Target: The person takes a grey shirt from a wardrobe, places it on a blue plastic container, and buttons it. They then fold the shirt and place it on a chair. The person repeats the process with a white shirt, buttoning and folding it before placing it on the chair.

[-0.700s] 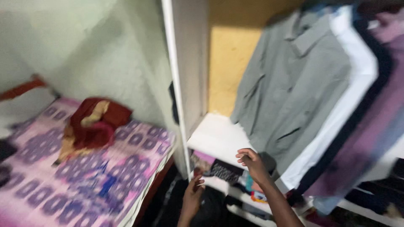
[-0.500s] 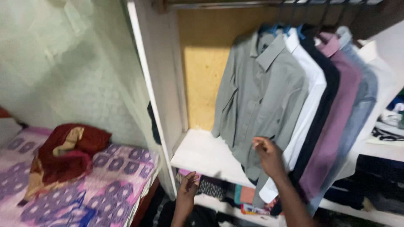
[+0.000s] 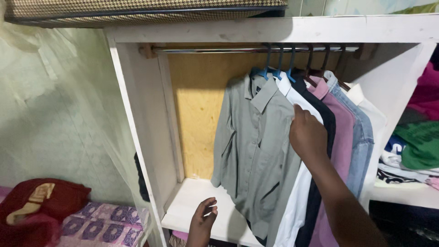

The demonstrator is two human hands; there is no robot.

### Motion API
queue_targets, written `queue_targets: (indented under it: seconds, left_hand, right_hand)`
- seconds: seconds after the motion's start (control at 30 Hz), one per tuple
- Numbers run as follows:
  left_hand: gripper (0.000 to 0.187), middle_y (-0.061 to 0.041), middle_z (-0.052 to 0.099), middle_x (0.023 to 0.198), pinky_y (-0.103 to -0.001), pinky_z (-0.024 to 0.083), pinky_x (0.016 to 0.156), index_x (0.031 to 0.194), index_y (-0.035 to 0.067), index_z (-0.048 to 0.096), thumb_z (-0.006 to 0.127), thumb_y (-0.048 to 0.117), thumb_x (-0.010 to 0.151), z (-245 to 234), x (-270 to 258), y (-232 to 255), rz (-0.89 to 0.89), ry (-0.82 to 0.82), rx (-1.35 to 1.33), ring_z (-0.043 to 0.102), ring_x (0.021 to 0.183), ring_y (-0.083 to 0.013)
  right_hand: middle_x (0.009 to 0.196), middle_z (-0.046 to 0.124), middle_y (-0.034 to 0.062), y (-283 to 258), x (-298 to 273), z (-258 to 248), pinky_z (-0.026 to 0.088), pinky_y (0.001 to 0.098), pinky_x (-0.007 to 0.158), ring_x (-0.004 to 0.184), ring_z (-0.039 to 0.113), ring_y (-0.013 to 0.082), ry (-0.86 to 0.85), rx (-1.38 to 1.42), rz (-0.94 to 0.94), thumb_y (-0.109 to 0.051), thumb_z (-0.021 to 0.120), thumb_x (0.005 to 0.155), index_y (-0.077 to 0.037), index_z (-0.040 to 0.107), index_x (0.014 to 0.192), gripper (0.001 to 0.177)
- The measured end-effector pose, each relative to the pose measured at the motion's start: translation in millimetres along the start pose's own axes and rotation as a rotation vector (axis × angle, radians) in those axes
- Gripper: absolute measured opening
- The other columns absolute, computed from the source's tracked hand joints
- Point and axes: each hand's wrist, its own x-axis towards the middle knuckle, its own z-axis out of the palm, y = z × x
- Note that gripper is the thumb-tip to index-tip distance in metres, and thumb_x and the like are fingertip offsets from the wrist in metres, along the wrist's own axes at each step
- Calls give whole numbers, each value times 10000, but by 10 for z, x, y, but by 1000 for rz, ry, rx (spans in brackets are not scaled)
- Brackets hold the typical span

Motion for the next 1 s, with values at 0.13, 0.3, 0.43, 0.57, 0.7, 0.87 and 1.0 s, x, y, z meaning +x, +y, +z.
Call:
queue_targets:
  seconds: [0.13,0.3,0.43,0.57,0.7,0.87,1.0]
  left_hand:
    - [418,-102,716,1243,-327,539,957,1325,49,616,678,96,915,47,105,-133,63,-25,-14,679,1128,-189]
    - [417,-104,735,1218,-317,515,948,1333,64,622,694,120,926,89,14,-280,-33,-28,1,667,1106,-171]
    - [417,-101,727,1201,-311,518,957,1341,71,613,680,97,930,-63,-68,-434,-65,-63,-18,665,1113,-162]
    - [425,-105,714,1195,-298,525,922,1342,64,608,658,56,921,-285,-170,-666,-131,-38,-122,681,1071,-169]
    - [415,-116,717,1183,-280,547,896,1341,50,609,661,44,930,-442,-341,-829,-151,-10,-114,683,1023,-156]
    - [420,-112,704,1161,-302,528,853,1342,34,605,645,21,924,-662,-664,-983,-153,29,-241,663,1005,-165]
    - [397,-116,713,1161,-274,517,945,1334,2,615,648,26,938,-1015,-1087,-815,9,85,-201,674,1081,-171]
  right_hand:
    - [881,700,165,95,233,248,535,475,575,693,694,367,-65,-115,-6,-202,597,994,-15,621,1110,222]
    - [709,666,131,177,420,484,521,452,537,601,675,336,24,-56,-88,-221,613,1068,-42,617,936,222]
    - [737,664,143,196,413,628,520,441,550,635,678,337,186,26,-63,-198,655,1053,-39,636,945,193]
    - [757,660,140,147,387,688,504,419,530,614,672,302,136,76,32,-175,637,1105,-22,645,1023,174]
    - [802,670,157,-25,258,735,508,453,604,705,675,356,233,124,-14,-178,652,1079,-25,663,1069,154]
    - [972,714,186,-353,-422,806,538,460,680,812,680,389,185,336,-62,-166,627,1062,-15,678,1113,167]
    - [1024,726,192,-534,-1135,949,557,433,724,855,698,383,72,591,-66,-155,620,1023,-50,720,1093,161]
